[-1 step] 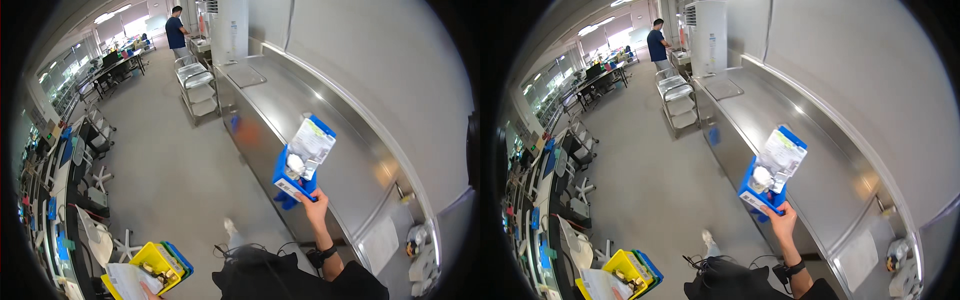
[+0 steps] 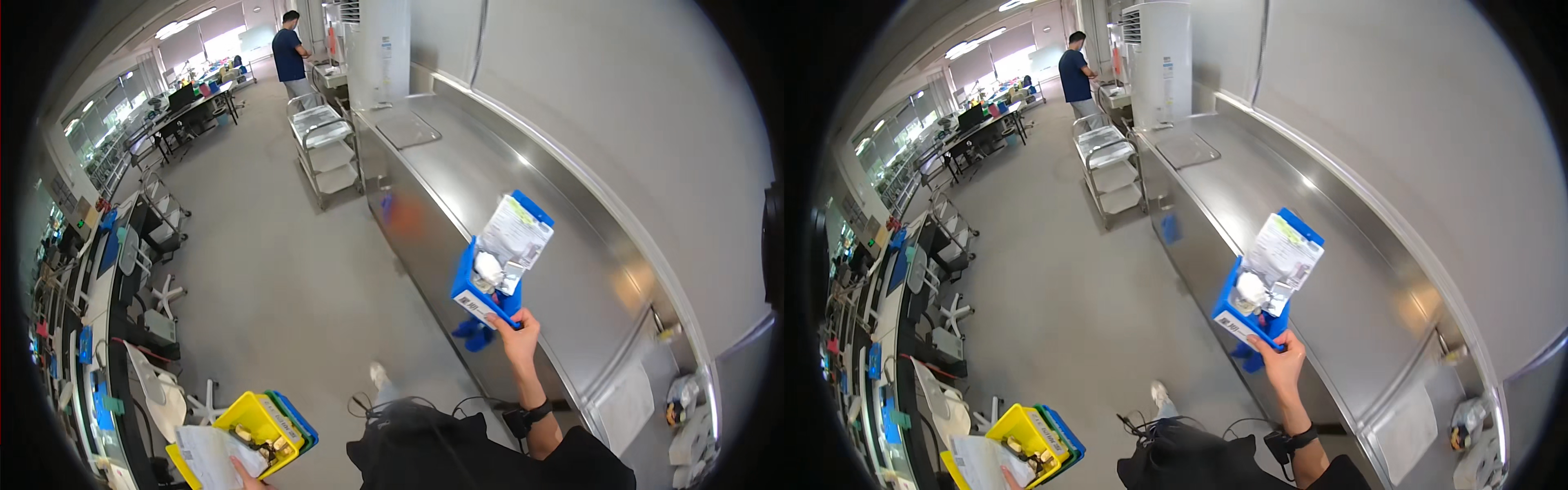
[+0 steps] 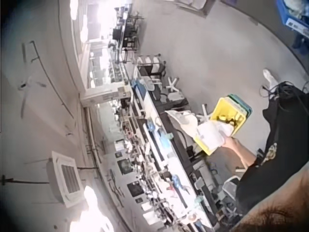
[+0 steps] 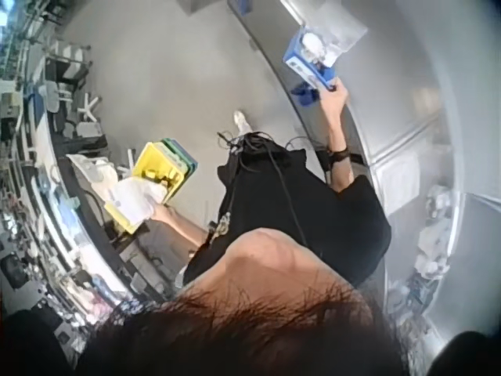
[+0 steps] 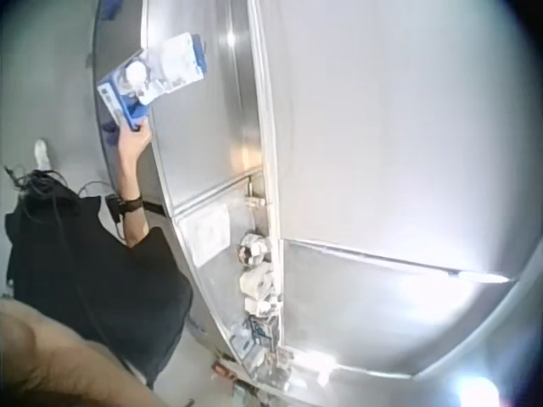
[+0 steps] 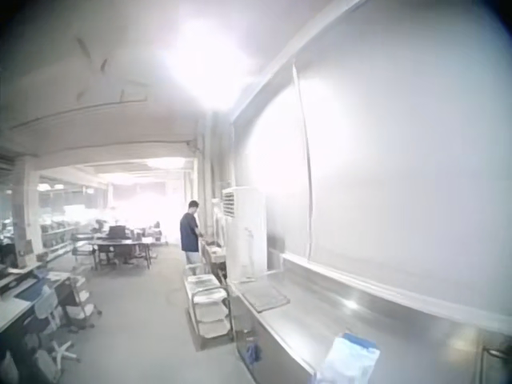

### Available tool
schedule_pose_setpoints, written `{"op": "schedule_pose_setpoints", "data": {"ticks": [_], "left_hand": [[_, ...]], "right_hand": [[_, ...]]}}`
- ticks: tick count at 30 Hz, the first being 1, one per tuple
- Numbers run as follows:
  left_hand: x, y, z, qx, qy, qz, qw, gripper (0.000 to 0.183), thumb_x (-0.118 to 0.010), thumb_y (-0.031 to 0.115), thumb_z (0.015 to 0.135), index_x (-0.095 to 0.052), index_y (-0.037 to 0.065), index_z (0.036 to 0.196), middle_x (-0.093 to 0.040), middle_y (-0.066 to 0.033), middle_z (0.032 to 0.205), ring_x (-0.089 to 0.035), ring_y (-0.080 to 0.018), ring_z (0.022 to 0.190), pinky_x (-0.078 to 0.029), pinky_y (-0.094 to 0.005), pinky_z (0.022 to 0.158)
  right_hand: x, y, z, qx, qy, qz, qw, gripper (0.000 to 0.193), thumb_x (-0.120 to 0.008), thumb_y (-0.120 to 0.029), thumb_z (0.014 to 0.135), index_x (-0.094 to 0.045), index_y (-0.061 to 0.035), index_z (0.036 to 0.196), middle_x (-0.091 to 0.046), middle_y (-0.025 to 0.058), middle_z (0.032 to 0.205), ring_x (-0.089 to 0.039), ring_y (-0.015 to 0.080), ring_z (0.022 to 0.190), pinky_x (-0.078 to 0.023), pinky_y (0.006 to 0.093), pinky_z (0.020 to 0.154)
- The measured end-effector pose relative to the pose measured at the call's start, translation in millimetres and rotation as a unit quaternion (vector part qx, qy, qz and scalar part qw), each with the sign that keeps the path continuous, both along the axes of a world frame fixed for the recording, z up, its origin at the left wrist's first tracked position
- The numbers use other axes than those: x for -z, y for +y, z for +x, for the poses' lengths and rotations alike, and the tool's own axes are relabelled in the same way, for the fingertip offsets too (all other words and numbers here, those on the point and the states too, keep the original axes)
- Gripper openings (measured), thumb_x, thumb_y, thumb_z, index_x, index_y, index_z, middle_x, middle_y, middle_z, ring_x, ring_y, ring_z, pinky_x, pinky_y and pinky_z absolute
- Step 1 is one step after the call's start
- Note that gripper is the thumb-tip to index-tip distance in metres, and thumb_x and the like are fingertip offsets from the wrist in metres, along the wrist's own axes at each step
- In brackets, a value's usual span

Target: Organizing, measuring, cleaning, and delivering dental models and components in a laboratory.

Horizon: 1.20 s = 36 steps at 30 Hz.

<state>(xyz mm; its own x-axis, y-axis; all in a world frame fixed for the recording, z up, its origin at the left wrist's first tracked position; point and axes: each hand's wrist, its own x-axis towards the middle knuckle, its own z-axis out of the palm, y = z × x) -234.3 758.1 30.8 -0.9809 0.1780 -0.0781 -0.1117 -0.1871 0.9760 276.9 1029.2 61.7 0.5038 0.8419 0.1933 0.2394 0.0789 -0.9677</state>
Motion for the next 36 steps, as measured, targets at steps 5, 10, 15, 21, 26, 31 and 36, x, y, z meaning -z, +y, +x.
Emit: {"op": "schedule_pose_setpoints", "data": {"ticks": [5, 10, 15, 21, 26, 31, 36], "left_hand": [[0.7, 233.8, -53.2, 0.086, 0.003, 0.032, 0.996, 0.06, -0.071, 0.01, 0.095, -0.042, -0.004, 0.145, -0.053, -0.0161, 0.144, -0.059, -0.0263, 0.12, -0.051, -0.0378, 0.102], [-63.3, 483.9, -56.8, 0.213, 0.024, 0.05, 0.975, 0.054, -0.071, 0.012, 0.095, -0.047, -0.003, 0.142, -0.056, -0.0157, 0.139, -0.061, -0.0243, 0.116, -0.054, -0.0366, 0.096], [-73.7, 649.4, -46.9, 0.369, -0.013, 0.074, 0.927, 0.051, -0.069, 0.016, 0.098, -0.048, -0.002, 0.141, -0.06, -0.0142, 0.134, -0.065, -0.0223, 0.111, -0.056, -0.0365, 0.093], [-82.2, 803.2, -33.1, 0.357, -0.005, 0.039, 0.933, 0.051, -0.07, 0.017, 0.097, -0.05, -0.005, 0.139, -0.059, -0.0144, 0.134, -0.064, -0.0229, 0.111, -0.056, -0.0367, 0.093], [-98.7, 895.9, -37.5, 0.294, 0.065, -0.018, 0.954, 0.053, -0.072, 0.02, 0.096, -0.05, -0.004, 0.138, -0.058, -0.0137, 0.135, -0.063, -0.0236, 0.111, -0.057, -0.0381, 0.09], [-99.6, 1005.9, -60.1, 0.32, 0.046, -0.053, 0.945, 0.053, -0.072, 0.02, 0.096, -0.051, -0.002, 0.139, -0.057, -0.0131, 0.137, -0.063, -0.0242, 0.112, -0.057, -0.0383, 0.092], [-87.1, 1123.8, -41.8, 0.339, 0.008, -0.067, 0.938, 0.052, -0.074, 0.016, 0.093, -0.054, -0.003, 0.138, -0.059, -0.0125, 0.136, -0.063, -0.024, 0.114, -0.055, -0.0389, 0.096]], "right_hand": [[4.8, 176.2, -15.8, 0.083, -0.061, 0.02, 0.994, 0.045, -0.09, -0.012, 0.075, -0.046, -0.0094, 0.066, -0.059, -0.0016, 0.064, -0.047, 0.0037, 0.06, -0.038, 0.0228, 0.052], [21.6, 322.4, -22.8, 0.161, -0.013, 0.001, 0.987, 0.052, -0.093, -0.025, 0.071, -0.044, -0.0087, 0.063, -0.053, -0.0026, 0.061, -0.043, 0.0065, 0.06, -0.037, 0.0254, 0.053], [59.9, 473.3, 12.1, 0.257, -0.062, -0.017, 0.964, 0.052, -0.093, -0.027, 0.069, -0.046, -0.0073, 0.062, -0.055, 0.0, 0.061, -0.045, 0.0082, 0.061, -0.04, 0.029, 0.055], [100.8, 653.0, 59.3, 0.336, -0.072, -0.023, 0.939, 0.051, -0.093, -0.029, 0.066, -0.047, -0.0057, 0.064, -0.064, 0.0068, 0.069, -0.053, 0.0142, 0.066, -0.047, 0.0345, 0.063], [123.1, 768.9, 106.7, 0.337, -0.108, -0.059, 0.934, 0.046, -0.09, -0.028, 0.064, -0.051, -0.0038, 0.068, -0.067, 0.0122, 0.075, -0.058, 0.0205, 0.07, -0.049, 0.0373, 0.068], [121.8, 867.0, 117.5, 0.198, -0.141, -0.176, 0.954, 0.025, -0.077, -0.02, 0.069, -0.063, -0.0012, 0.078, -0.073, 0.0212, 0.099, -0.07, 0.0331, 0.09, -0.052, 0.0412, 0.081], [133.4, 959.5, 136.9, 0.118, -0.144, -0.21, 0.96, 0.021, -0.072, -0.019, 0.072, -0.068, -0.0022, 0.083, -0.069, 0.0167, 0.082, -0.067, 0.0296, 0.08, -0.052, 0.0404, 0.075]]}}
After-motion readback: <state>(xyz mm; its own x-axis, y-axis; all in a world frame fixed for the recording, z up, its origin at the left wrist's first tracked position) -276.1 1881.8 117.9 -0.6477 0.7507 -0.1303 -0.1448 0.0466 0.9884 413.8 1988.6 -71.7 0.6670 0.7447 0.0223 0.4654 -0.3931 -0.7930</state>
